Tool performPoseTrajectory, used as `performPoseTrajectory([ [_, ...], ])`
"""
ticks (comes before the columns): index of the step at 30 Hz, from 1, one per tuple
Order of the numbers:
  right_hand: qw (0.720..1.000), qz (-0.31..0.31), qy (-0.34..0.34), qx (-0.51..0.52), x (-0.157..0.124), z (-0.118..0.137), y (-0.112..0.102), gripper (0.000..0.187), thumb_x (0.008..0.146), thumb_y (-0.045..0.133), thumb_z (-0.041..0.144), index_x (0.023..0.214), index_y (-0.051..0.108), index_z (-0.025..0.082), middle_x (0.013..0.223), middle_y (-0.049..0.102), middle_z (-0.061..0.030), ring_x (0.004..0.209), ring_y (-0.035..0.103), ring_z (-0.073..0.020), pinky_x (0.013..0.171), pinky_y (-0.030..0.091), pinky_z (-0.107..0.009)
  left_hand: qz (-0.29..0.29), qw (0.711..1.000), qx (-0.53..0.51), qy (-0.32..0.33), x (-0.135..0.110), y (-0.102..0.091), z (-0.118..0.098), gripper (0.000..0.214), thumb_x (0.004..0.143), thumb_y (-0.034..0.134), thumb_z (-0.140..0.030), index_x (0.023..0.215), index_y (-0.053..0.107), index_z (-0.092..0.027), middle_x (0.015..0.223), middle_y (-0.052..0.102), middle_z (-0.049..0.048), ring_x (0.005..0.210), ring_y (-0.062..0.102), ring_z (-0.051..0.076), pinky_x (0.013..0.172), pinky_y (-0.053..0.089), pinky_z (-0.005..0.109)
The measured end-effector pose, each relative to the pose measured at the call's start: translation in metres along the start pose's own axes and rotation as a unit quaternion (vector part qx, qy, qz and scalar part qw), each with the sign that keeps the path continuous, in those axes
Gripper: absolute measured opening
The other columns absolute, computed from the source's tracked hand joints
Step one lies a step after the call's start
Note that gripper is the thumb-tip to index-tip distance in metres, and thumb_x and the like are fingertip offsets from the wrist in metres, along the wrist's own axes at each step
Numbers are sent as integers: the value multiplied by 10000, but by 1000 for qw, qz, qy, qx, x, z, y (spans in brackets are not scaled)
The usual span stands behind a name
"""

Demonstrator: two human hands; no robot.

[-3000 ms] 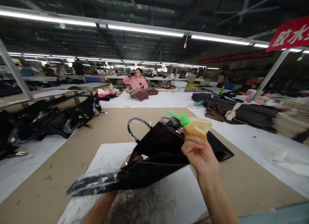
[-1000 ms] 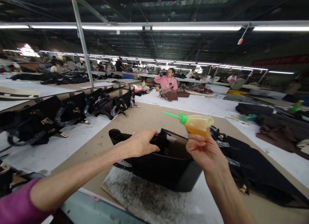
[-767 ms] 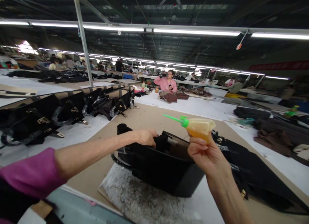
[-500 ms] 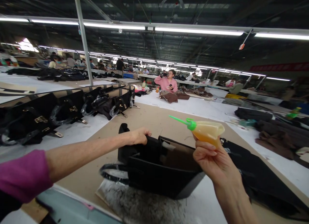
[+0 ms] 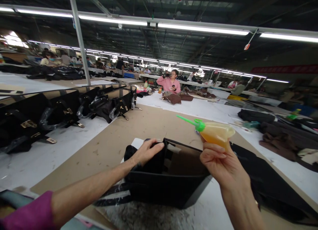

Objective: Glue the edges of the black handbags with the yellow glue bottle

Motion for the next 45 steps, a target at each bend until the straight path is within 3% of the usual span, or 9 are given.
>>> performPoseTrajectory([
  [4, 1000, -11, -2, 4, 1, -1, 1, 212, 810, 620, 86, 962, 494, 165, 574, 394, 70, 378, 444, -58, 326, 388, -131, 33, 966, 255, 31, 0, 3, -7, 513, 588, 638, -597, 926, 636, -210, 797, 637, 18, 792, 572, 217, 651, 404, 268],
  [8, 1000, -10, 4, 10, -1, 0, 0, 241, 810, 620, 86, 997, 494, 170, 579, 396, 69, 381, 446, -60, 325, 381, -132, 17, 916, 401, -17, 7, 11, -4, 415, 665, 564, -559, 776, 645, -167, 687, 605, 54, 692, 573, 227, 553, 358, 275],
  [14, 1000, 10, 12, 9, -6, -1, -1, 314, 773, 643, 43, 1014, 503, 188, 587, 422, 71, 391, 445, -51, 337, 381, -120, 70, 967, 244, -21, 1, 16, 3, 185, 771, 442, -251, 800, 584, -136, 740, 596, 32, 690, 548, 155, 607, 400, 239],
  [22, 1000, 19, 13, 18, -20, 3, -2, 376, 731, 631, -31, 1007, 508, 193, 593, 460, 71, 390, 448, -47, 328, 372, -108, 74, 992, -9, -102, -3, 5, -5, 200, 701, 509, -189, 878, 561, -112, 747, 607, 24, 696, 568, 162, 671, 436, 271],
  [27, 996, 30, 23, 77, -40, 18, -19, 447, 721, 557, -101, 1058, 479, 181, 554, 393, 88, 389, 453, -61, 341, 380, -119, 81, 992, 99, 0, 0, -8, -58, 156, 681, 549, -293, 672, 511, -143, 593, 493, -32, 583, 471, 121, 587, 374, 239],
  [32, 984, 58, 24, 166, -59, 28, -42, 455, 724, 482, -139, 1070, 466, 156, 540, 375, 91, 380, 462, -69, 327, 363, -114, 59, 978, 169, 104, 12, -15, -108, 145, 630, 587, -262, 699, 532, -146, 613, 488, -51, 609, 453, 108, 595, 353, 216],
  [35, 986, 51, -3, 160, -71, 35, -50, 445, 680, 534, -157, 993, 492, 157, 562, 398, 79, 397, 475, -73, 335, 379, -119, 105, 964, 213, 117, 25, -17, -128, 160, 630, 594, -271, 720, 578, -140, 633, 530, -41, 626, 485, 122, 599, 369, 219],
  [40, 998, -15, -56, 37, -89, 63, -72, 424, 587, 718, -93, 852, 508, 165, 581, 433, 69, 375, 438, -65, 332, 413, -157, 233, 918, 310, 78, 45, -7, -144, 104, 585, 615, -224, 644, 611, -139, 592, 554, -44, 600, 496, 120, 599, 381, 207],
  [45, 990, -69, -82, -95, -98, 85, -106, 419, 545, 830, 67, 814, 525, 169, 564, 480, 56, 336, 394, -51, 299, 414, -170, 301, 850, 428, 67, 51, 25, -129, 58, 540, 635, -136, 596, 630, -151, 502, 502, -60, 553, 475, 114, 530, 335, 196],
])
Point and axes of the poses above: each hand's wrist, its own x-axis towards the middle knuckle, its own y-axis out of the palm, z = x × y, the point moved 1 cm from there along x, towards the middle knuckle
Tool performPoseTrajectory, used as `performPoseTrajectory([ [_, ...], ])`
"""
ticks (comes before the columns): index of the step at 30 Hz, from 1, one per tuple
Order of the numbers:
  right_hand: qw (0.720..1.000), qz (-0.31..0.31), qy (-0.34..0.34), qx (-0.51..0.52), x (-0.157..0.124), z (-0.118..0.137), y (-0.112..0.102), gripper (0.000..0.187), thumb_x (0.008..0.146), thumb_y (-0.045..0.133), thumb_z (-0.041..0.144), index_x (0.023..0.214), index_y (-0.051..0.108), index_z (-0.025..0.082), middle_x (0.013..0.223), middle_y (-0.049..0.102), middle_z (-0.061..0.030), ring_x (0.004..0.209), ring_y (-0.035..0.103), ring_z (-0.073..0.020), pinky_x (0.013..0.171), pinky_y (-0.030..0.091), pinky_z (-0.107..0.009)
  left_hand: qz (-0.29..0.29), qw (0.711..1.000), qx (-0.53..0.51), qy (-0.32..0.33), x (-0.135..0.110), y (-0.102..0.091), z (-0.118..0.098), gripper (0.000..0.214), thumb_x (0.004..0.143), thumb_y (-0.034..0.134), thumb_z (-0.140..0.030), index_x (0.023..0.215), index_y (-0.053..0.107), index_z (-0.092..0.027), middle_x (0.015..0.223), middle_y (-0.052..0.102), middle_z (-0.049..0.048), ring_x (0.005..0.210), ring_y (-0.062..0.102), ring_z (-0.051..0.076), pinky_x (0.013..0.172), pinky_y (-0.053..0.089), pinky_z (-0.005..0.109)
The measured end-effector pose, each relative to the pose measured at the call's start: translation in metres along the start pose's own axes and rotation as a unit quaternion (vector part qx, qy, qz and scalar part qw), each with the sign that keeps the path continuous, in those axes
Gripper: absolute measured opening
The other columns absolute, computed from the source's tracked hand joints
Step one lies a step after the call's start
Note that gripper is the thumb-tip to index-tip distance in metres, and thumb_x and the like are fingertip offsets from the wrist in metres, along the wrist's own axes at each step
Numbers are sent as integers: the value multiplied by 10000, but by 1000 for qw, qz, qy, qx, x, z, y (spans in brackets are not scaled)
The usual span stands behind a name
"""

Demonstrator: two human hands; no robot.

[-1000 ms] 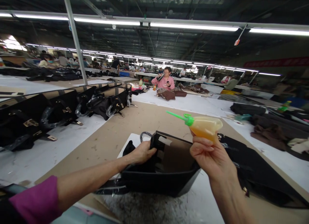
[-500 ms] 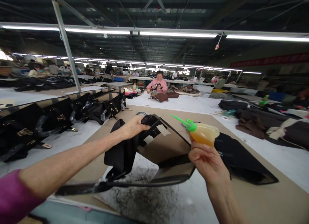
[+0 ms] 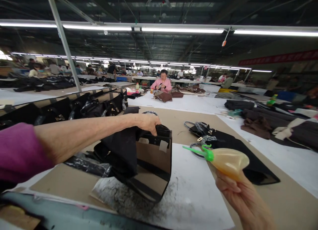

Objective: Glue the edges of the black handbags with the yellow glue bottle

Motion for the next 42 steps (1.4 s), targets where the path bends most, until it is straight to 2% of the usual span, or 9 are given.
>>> performPoseTrajectory([
  [5, 996, -44, -6, -81, 3, 2, -22, 490, 509, 862, 147, 884, 546, 163, 600, 545, 8, 357, 408, -57, 293, 389, -153, 14, 1000, 15, 4, 29, 26, 0, 90, 548, 680, -168, 638, 675, -167, 496, 531, -60, 537, 467, 111, 522, 321, 200],
  [10, 987, -80, -52, -129, 10, 6, -21, 612, 413, 897, 173, 926, 563, 178, 732, 628, -60, 398, 471, -92, 292, 396, -163, 6, 1000, -21, 14, 52, 35, 7, 145, 550, 684, -195, 693, 686, -168, 530, 554, -59, 553, 481, 111, 518, 323, 196],
  [17, 965, 19, -108, -239, 23, 14, -15, 462, 506, 865, 218, 892, 617, 160, 705, 638, -74, 421, 525, -122, 308, 403, -157, 41, 986, -148, 58, 79, 47, 25, 154, 561, 634, -155, 709, 677, -152, 610, 586, -46, 638, 522, 123, 607, 379, 198],
  [21, 952, 22, -117, -282, 31, 20, -17, 429, 529, 854, 246, 885, 630, 156, 629, 625, -71, 398, 518, -130, 297, 386, -161, 75, 979, -182, 45, 91, 49, 31, 144, 555, 641, -169, 696, 670, -159, 618, 597, -44, 633, 530, 126, 600, 388, 207],
  [27, 940, 15, -131, -314, 37, 23, -16, 419, 520, 850, 228, 875, 636, 166, 641, 627, -69, 407, 526, -139, 315, 399, -179, 90, 981, -173, 17, 98, 47, 36, 163, 535, 666, -195, 696, 657, -171, 617, 618, -41, 609, 543, 138, 566, 392, 220],
  [30, 933, 17, -151, -326, 40, 24, -15, 396, 547, 834, 239, 880, 631, 169, 663, 629, -73, 415, 522, -126, 320, 379, -161, 92, 979, -178, 21, 98, 47, 36, 173, 541, 652, -195, 711, 666, -169, 640, 631, -33, 621, 551, 149, 572, 399, 228],
  [36, 922, 16, -143, -360, 46, 23, -7, 400, 551, 829, 283, 870, 621, 163, 586, 593, -54, 402, 504, -131, 312, 361, -166, 93, 979, -176, 42, 98, 47, 34, 176, 542, 627, -145, 708, 672, -183, 654, 640, -50, 662, 553, 140, 611, 407, 212],
  [42, 920, 16, -155, -358, 50, 22, -6, 385, 543, 829, 285, 843, 623, 157, 548, 577, -48, 384, 493, -134, 303, 363, -174, 90, 980, -172, 47, 101, 48, 34, 180, 534, 621, -132, 700, 670, -182, 635, 631, -50, 639, 543, 134, 568, 388, 204],
])
Point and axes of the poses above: each hand's wrist, its own x-axis towards the middle knuckle, its own y-axis out of the palm, z = x × y, the point moved 1 cm from there along x, towards the middle knuckle
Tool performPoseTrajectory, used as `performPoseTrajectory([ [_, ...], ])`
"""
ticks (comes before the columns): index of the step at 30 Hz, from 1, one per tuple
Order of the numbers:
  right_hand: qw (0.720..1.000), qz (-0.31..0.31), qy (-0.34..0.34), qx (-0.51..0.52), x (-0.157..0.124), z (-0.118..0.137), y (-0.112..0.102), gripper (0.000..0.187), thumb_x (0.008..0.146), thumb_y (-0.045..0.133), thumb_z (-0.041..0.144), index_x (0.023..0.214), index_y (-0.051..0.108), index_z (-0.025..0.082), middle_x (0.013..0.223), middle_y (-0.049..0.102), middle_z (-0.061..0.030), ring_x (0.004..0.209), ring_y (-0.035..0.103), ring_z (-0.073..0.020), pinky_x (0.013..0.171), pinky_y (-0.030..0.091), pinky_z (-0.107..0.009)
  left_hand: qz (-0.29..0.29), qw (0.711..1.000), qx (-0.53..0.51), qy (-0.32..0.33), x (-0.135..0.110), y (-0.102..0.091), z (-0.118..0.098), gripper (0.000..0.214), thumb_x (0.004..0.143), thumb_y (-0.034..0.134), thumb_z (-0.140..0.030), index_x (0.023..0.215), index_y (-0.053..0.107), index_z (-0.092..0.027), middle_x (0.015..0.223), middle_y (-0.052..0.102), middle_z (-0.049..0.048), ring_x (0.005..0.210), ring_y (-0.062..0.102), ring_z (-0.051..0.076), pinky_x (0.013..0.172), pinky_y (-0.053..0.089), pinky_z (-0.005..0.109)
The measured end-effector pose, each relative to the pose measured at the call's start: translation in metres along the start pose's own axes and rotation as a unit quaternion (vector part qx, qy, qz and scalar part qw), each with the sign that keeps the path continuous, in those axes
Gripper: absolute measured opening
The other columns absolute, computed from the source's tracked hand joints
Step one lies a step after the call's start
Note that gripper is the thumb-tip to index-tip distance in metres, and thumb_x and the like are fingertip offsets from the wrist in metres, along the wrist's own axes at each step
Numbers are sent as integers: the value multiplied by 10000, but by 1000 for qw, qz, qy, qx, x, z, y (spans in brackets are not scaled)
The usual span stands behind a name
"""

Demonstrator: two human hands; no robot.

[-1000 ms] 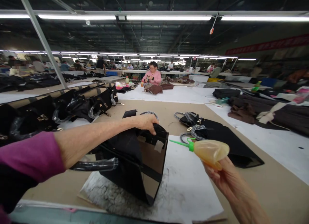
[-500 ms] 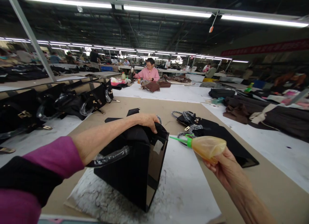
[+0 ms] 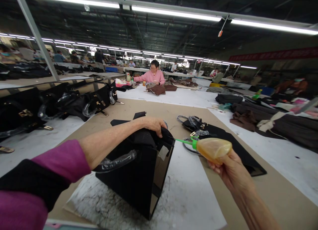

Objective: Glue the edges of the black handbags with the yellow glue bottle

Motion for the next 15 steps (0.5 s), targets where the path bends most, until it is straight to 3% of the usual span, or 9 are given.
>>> performPoseTrajectory([
  [8, 1000, 3, 5, -13, -1, -3, -2, 338, 575, 814, 293, 823, 631, 153, 550, 592, -69, 383, 507, -144, 303, 373, -178, 6, 1000, 6, 2, 2, 2, 1, 190, 538, 617, -149, 720, 663, -177, 624, 613, -57, 638, 528, 127, 555, 377, 196],
  [15, 998, 47, 19, -46, -8, -8, -8, 307, 604, 796, 291, 825, 637, 149, 542, 595, -68, 382, 516, -159, 306, 384, -196, 5, 1000, 27, 8, 0, 3, -2, 197, 534, 605, -158, 723, 656, -177, 640, 616, -52, 646, 532, 134, 576, 377, 205],
])
Point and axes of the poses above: each hand's wrist, its own x-axis towards the middle knuckle, its own y-axis out of the palm, z = x × y, the point moved 1 cm from there along x, towards the middle knuckle
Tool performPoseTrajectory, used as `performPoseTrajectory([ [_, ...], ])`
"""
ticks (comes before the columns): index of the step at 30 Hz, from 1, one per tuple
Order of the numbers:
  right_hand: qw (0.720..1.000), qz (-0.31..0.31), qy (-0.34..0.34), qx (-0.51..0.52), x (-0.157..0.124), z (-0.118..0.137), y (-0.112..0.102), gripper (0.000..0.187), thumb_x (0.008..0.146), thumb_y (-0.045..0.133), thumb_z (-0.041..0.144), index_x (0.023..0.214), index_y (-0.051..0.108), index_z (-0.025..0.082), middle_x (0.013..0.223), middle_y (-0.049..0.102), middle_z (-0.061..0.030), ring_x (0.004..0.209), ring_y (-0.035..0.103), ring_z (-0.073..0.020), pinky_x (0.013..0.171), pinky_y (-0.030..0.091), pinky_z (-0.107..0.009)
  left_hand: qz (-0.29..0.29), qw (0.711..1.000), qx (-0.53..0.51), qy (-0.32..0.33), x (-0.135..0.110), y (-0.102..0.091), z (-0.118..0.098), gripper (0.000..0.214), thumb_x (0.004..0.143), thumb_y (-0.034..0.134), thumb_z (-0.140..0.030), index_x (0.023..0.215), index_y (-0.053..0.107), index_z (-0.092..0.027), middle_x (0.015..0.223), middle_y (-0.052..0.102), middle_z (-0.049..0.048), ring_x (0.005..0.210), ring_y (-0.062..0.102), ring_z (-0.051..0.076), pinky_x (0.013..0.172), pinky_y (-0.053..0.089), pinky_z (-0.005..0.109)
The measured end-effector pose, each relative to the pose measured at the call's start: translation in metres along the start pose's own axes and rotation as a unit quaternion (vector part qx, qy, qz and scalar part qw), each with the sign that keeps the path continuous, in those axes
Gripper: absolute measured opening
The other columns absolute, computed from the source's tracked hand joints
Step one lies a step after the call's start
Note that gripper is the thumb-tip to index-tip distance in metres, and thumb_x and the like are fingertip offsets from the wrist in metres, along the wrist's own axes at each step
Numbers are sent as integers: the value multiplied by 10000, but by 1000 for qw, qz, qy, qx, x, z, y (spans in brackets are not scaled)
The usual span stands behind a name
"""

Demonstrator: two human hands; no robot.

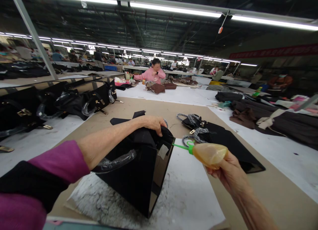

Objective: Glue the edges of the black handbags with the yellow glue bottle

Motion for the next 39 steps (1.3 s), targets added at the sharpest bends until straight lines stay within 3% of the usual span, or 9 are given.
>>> performPoseTrajectory([
  [9, 999, -38, -4, 20, 1, 7, 5, 343, 567, 818, 310, 807, 629, 154, 521, 586, -59, 363, 502, -146, 289, 376, -180, -10, 1000, -14, 1, -4, 3, -2, 175, 542, 597, -136, 708, 645, -170, 599, 586, -57, 608, 514, 117, 569, 374, 197],
  [17, 999, -18, 25, 20, -9, -9, -2, 325, 630, 784, 325, 861, 620, 166, 490, 554, -34, 359, 481, -129, 286, 335, -155, -8, 1000, 8, 5, -6, 6, -6, 217, 567, 597, -144, 773, 663, -155, 633, 601, -53, 652, 534, 121, 583, 382, 189],
  [39, 997, -10, 71, 18, -39, -49, -4, 321, 650, 760, 342, 866, 608, 160, 543, 575, -39, 363, 487, -130, 289, 333, -169, -42, 997, 61, 20, -9, 13, -10, 197, 550, 582, -139, 735, 651, -138, 617, 587, -47, 627, 522, 118, 550, 371, 191],
])
Point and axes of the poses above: each hand's wrist, its own x-axis towards the middle knuckle, its own y-axis out of the palm, z = x × y, the point moved 1 cm from there along x, towards the middle knuckle
